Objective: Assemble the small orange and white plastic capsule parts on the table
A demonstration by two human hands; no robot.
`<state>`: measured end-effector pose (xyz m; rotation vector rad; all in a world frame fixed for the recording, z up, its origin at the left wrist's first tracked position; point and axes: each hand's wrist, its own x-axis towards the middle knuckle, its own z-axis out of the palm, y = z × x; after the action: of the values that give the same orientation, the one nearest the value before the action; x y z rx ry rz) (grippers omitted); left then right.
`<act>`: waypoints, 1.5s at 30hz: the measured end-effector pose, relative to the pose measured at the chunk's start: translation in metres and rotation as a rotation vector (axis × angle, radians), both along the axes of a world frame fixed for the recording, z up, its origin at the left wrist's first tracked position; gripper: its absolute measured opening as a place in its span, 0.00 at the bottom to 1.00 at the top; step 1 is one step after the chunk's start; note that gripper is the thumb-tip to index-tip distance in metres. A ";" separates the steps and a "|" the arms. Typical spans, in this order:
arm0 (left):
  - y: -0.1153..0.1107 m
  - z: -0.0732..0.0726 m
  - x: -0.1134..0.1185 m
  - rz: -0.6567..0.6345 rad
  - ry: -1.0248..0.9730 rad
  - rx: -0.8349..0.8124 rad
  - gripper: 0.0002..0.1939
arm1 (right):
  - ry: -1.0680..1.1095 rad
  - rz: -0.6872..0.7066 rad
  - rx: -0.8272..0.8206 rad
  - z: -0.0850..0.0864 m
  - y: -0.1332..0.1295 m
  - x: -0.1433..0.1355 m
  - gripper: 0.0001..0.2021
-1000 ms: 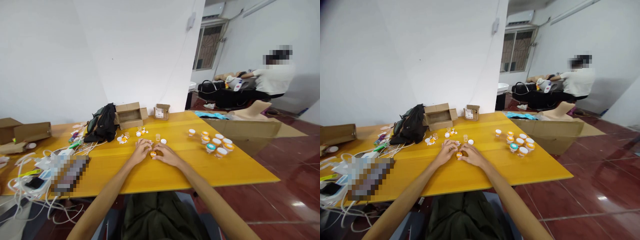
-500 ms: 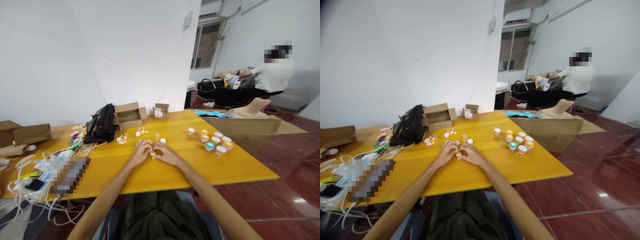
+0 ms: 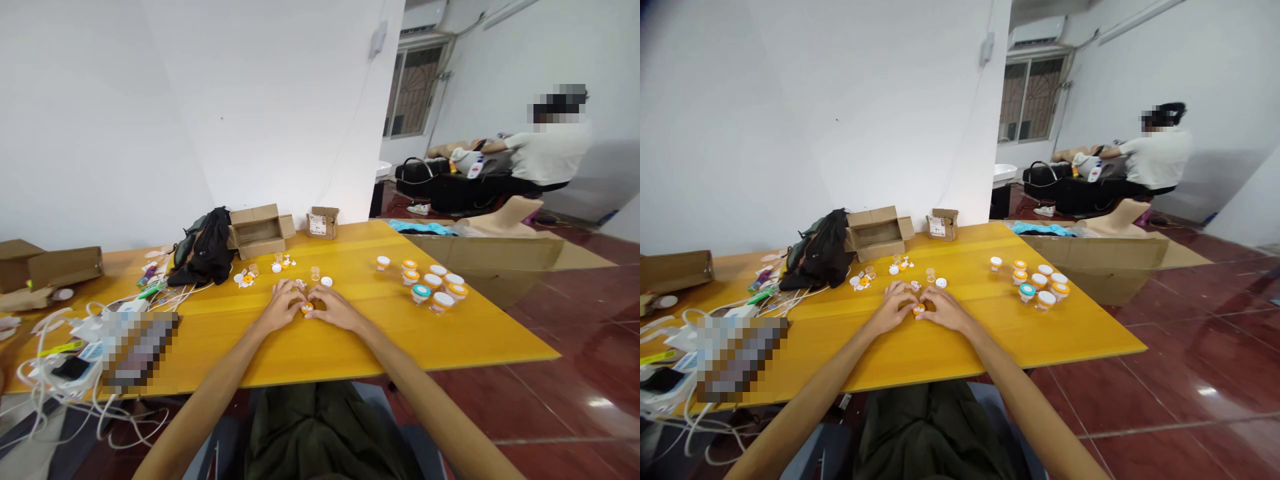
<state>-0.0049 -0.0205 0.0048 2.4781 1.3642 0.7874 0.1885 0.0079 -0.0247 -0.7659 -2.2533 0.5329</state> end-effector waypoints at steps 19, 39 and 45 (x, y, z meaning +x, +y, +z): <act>0.000 0.004 0.002 -0.068 0.050 -0.052 0.06 | -0.027 0.003 0.024 0.007 -0.004 0.000 0.08; 0.007 -0.002 -0.002 -0.065 -0.055 -0.159 0.04 | 0.001 0.007 0.001 0.004 -0.002 0.000 0.09; 0.006 -0.002 -0.003 -0.072 -0.071 -0.157 0.05 | -0.003 -0.005 0.013 0.003 -0.001 0.000 0.09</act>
<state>-0.0079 -0.0140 0.0029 2.3412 1.2546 0.7164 0.1880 0.0066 -0.0212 -0.7654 -2.2551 0.5143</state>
